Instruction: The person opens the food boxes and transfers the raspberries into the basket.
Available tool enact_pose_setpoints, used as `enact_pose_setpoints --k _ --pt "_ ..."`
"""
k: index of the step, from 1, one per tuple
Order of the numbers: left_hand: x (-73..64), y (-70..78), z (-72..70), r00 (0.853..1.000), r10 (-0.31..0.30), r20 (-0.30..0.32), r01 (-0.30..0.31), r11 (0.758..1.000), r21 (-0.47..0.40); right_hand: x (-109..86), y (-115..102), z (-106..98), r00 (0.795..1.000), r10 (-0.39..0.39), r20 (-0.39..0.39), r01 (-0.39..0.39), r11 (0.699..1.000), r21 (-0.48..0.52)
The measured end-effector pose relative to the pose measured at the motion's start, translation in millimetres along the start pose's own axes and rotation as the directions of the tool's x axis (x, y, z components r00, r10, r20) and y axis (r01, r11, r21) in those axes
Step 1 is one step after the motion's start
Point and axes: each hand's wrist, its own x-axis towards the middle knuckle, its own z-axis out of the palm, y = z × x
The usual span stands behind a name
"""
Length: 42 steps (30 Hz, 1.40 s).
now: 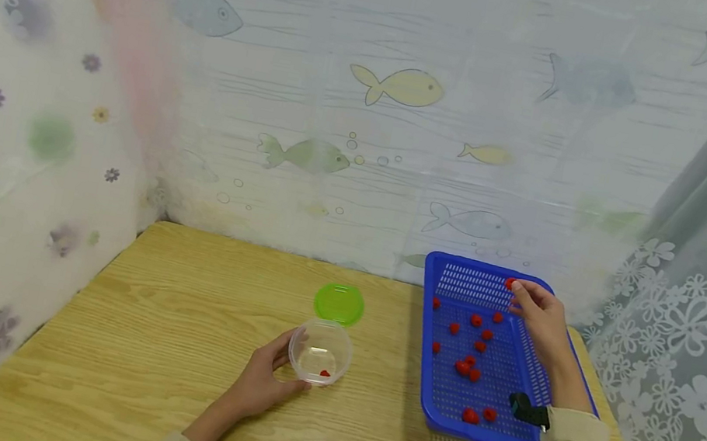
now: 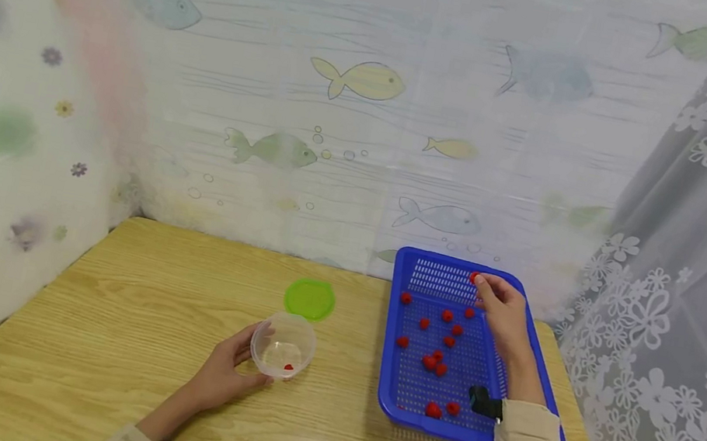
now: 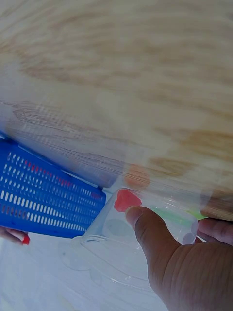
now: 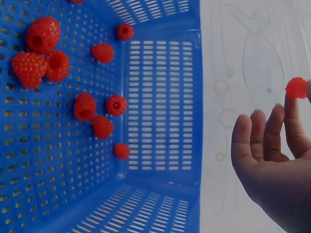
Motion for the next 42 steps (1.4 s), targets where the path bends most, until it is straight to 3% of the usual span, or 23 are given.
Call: enact_pose_setpoints --k 5,11,18,24,32,42 --pt "0.2 -1.8 -0.3 1.000 0.024 0.000 -0.024 1.000 -0.008 -0.4 -2.2 0.3 0.996 0.053 -0.068 -0.052 0.999 0.012" --pt "0.2 -2.0 -0.2 1.000 0.028 0.000 -0.028 0.999 -0.015 -0.2 -4.3 0.2 0.993 0.081 -0.088 -0.081 0.997 0.001" --pt "0.2 -1.3 -0.5 1.000 0.020 0.001 -0.020 1.000 -0.007 4.8 -1.4 -1.9 0.987 0.106 -0.122 -0.091 0.989 0.119" --pt "0.7 -1.0 -0.6 1.000 0.024 0.003 -0.024 1.000 -0.003 0.7 -9.4 0.8 0.989 0.069 -0.132 -0.041 0.978 0.204" --pt "0.6 -1.4 -1.1 0.999 0.034 0.007 -0.034 0.999 0.000 -16.2 -36.9 19.9 0.998 -0.064 -0.012 0.065 0.995 0.079" --pt "0.5 -1.9 -0.7 0.999 0.051 0.009 -0.051 0.999 -0.015 -43.5 -78.4 67.5 0.983 -0.112 0.143 0.114 0.994 0.001"
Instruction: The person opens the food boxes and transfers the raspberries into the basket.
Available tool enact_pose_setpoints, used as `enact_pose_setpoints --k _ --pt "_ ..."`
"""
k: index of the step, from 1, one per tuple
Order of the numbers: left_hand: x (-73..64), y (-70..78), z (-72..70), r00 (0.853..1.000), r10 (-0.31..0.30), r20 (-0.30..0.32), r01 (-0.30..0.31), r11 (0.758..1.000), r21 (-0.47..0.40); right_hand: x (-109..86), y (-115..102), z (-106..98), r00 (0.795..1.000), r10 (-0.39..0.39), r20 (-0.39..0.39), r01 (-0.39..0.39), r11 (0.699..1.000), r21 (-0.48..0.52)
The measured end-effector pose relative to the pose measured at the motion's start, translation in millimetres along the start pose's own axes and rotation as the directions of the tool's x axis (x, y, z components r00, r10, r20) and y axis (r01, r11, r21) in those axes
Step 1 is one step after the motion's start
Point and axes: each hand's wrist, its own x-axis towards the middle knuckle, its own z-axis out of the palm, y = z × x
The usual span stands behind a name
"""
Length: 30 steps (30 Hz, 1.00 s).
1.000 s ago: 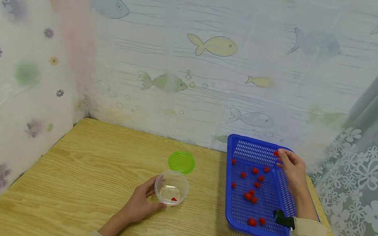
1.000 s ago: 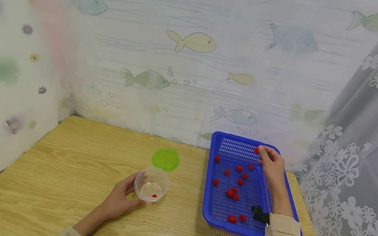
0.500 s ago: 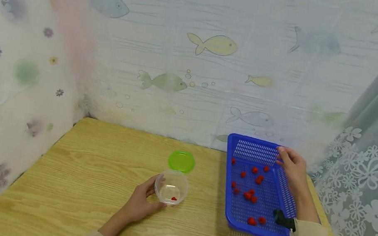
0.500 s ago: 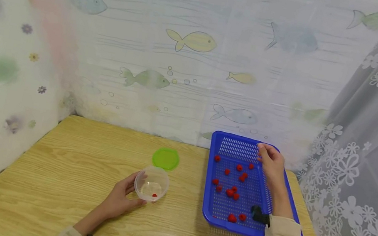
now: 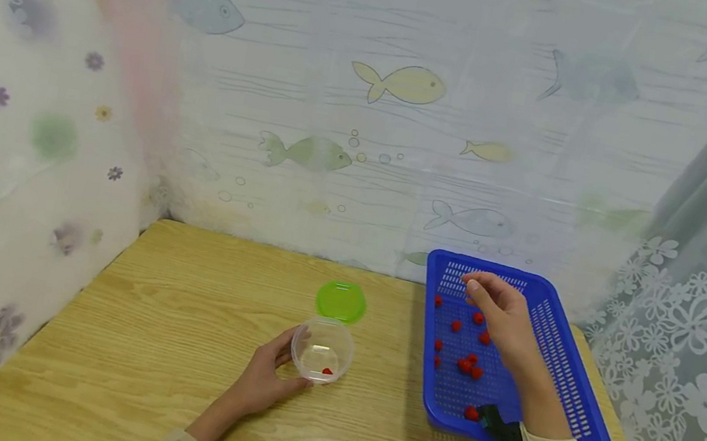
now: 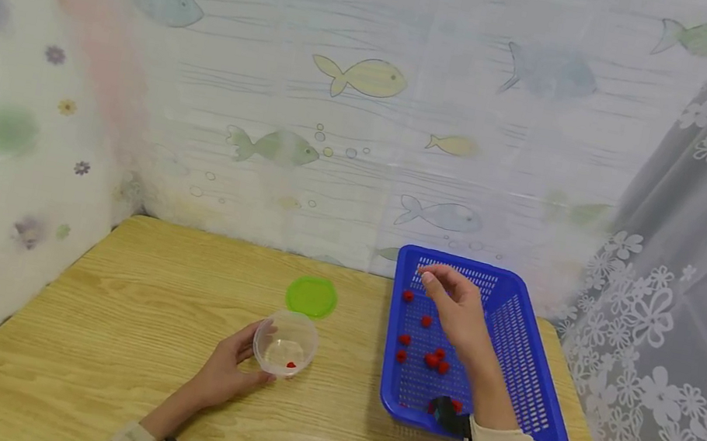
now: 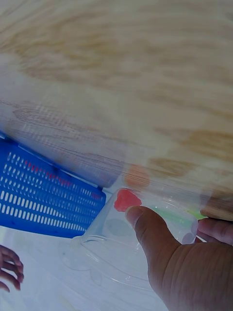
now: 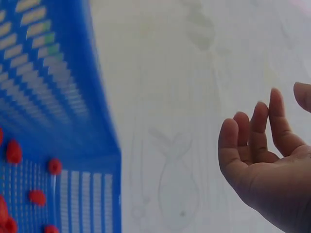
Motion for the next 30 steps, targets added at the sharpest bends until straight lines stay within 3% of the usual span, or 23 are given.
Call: enact_pose_setpoints --k 9,16,27,30 --pt "0.9 0.9 0.3 1.000 -0.022 0.003 0.022 1.000 -0.006 -11.9 -6.6 49.5 0.991 -0.043 0.126 0.048 0.998 -0.037" --pt "0.1 1.5 -0.1 0.999 -0.043 -0.001 0.043 0.999 -0.013 -18.2 -12.3 83.6 0.972 -0.109 0.209 0.118 0.993 -0.030" --pt "-0.1 4.3 -0.5 1.000 -0.018 -0.001 0.018 1.000 -0.007 -29.8 -4.9 136.5 0.952 -0.076 0.295 0.124 0.982 -0.145" --pt "-0.2 4.4 -0.7 1.000 -0.016 0.002 0.016 1.000 -0.011 -33.2 2.3 148.1 0.949 -0.036 0.313 0.092 0.982 -0.166"
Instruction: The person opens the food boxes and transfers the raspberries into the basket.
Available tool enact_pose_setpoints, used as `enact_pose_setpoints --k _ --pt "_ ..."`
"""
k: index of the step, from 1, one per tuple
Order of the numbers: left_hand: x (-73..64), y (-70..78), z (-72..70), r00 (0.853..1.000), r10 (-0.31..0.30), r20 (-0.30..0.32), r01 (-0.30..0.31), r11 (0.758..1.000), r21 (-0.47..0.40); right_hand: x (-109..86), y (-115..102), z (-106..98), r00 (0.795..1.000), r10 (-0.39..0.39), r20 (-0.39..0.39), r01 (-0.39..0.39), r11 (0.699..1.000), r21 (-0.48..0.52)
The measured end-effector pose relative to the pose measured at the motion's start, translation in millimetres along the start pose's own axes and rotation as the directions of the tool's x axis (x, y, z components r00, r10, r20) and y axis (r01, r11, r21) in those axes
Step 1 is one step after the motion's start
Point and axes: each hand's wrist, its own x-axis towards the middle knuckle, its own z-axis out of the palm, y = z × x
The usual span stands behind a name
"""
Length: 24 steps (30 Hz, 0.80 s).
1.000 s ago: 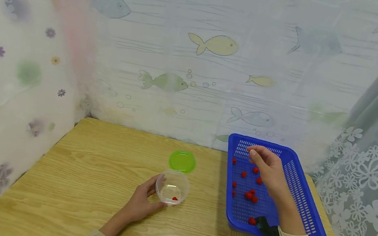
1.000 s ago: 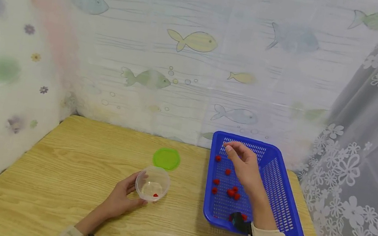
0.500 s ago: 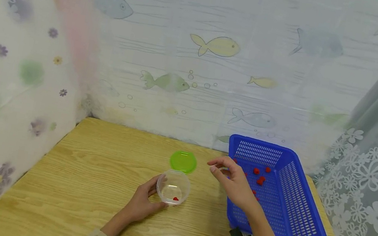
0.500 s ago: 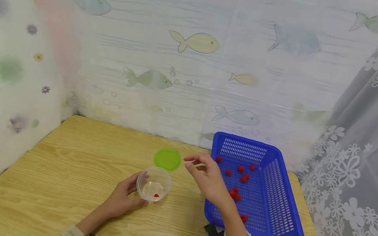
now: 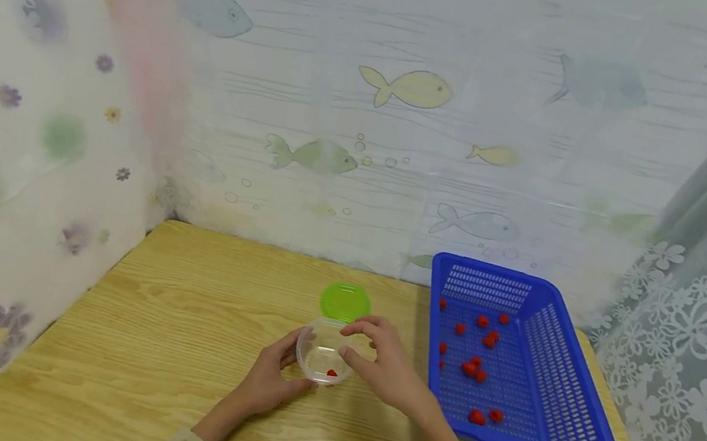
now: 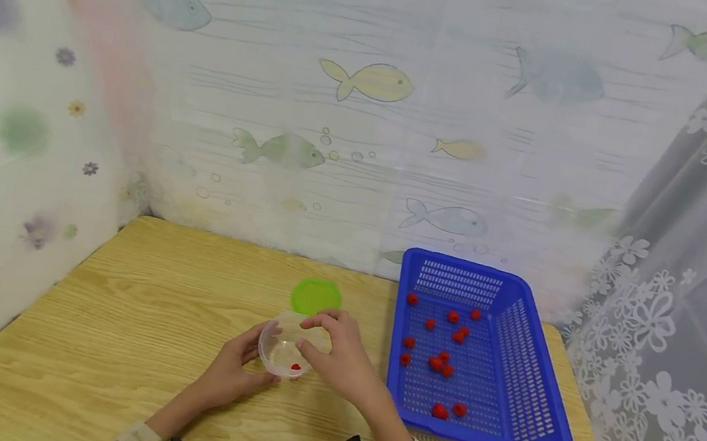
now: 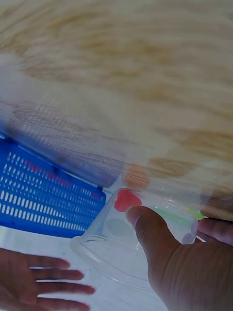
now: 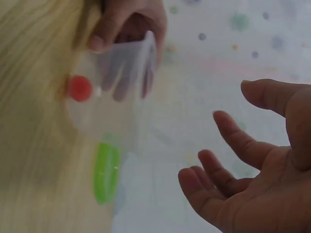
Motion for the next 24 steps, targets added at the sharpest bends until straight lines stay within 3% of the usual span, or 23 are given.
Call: enact_pose_setpoints --k 6,14,19,24 --pt "0.1 0.6 0.0 1.000 -0.006 -0.001 0.006 1.000 -0.002 4.1 13.7 19.9 0.997 0.080 -0.001 -0.080 0.997 -0.015" --pt "1.5 -0.4 2.4 1.000 0.016 -0.017 -0.016 0.999 0.030 8.1 26.7 31.7 0.994 0.111 -0.021 -0.112 0.993 -0.035" --pt "2.0 0.1 4.1 0.999 0.012 -0.035 -0.011 1.000 0.029 12.8 32.6 34.3 0.995 0.098 0.032 -0.095 0.992 -0.083" --pt "0.7 -0.5 1.6 1.000 0.000 -0.013 0.000 1.000 0.024 18.2 36.6 36.4 0.992 0.093 0.086 -0.084 0.991 -0.104"
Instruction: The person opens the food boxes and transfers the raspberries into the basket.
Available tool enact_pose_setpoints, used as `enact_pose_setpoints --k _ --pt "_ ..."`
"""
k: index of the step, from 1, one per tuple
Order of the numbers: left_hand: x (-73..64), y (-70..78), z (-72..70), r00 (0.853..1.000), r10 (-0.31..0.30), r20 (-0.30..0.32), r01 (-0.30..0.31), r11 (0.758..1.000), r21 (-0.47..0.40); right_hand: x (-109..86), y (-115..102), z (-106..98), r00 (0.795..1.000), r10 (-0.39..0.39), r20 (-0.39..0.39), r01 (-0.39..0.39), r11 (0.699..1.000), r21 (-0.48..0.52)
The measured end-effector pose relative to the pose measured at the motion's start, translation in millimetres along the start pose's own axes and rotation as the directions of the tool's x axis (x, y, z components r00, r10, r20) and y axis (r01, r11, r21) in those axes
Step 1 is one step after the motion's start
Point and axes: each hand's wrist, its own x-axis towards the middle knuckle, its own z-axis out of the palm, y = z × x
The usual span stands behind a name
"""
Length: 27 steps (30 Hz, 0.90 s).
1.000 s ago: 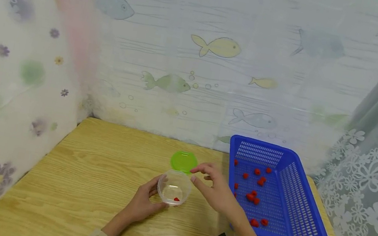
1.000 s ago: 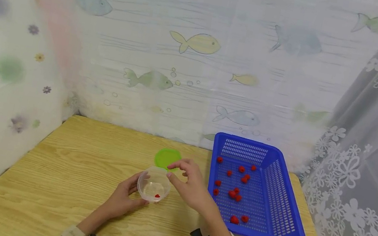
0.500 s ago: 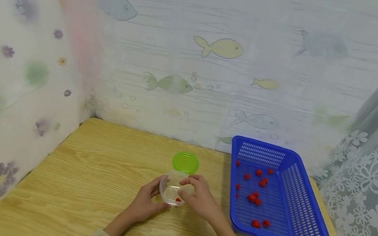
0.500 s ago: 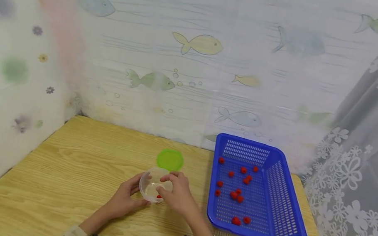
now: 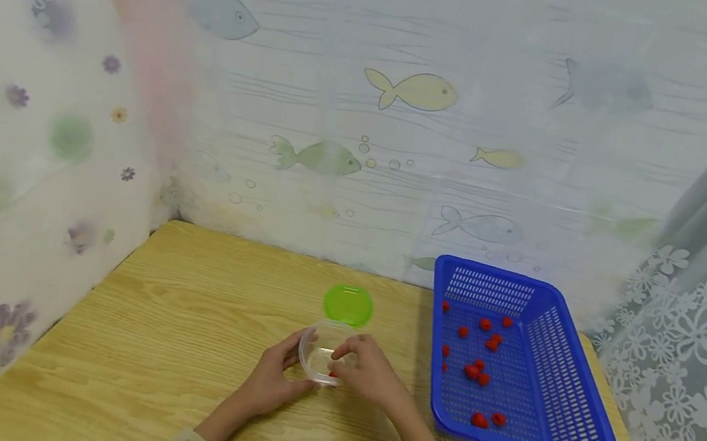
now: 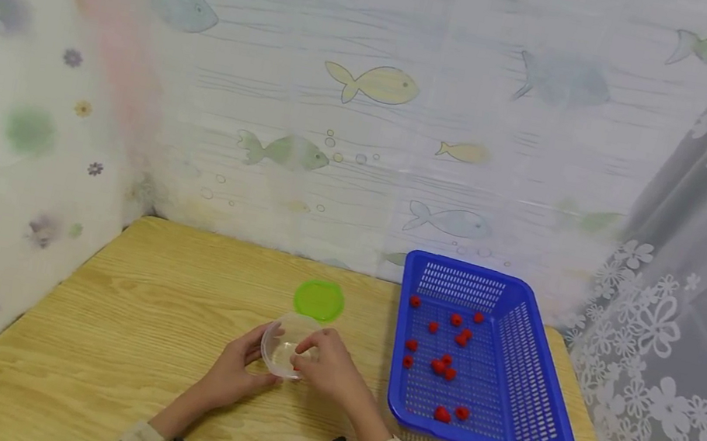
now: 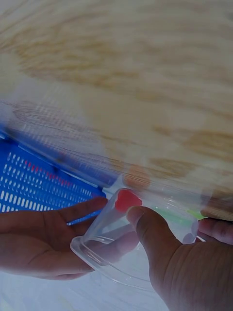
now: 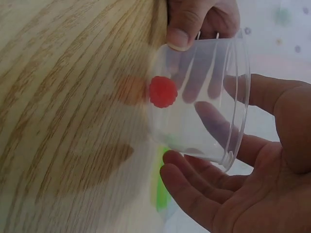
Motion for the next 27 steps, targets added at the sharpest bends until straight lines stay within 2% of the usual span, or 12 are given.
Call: enact_pose_setpoints --k 11,17,22,27 --pt "-1.1 -0.7 -2.1 0.999 -0.028 0.023 0.029 0.999 -0.018 8.5 0.9 0.9 0.999 0.006 0.047 -0.003 0.997 -0.078" --pt "-0.7 -0.4 -2.4 0.999 -0.021 0.026 0.021 1.000 -0.017 16.5 0.1 -0.4 0.996 -0.005 0.084 0.014 0.995 -0.099" --pt "-0.6 -0.5 -2.8 0.999 -0.017 0.029 0.018 1.000 -0.024 22.8 -2.0 -3.3 0.989 0.048 0.140 -0.035 0.995 -0.089" --pt "-1.3 -0.3 -2.4 0.999 -0.032 0.026 0.033 0.999 -0.020 29.1 -3.5 -5.6 0.982 0.076 0.175 -0.049 0.987 -0.151"
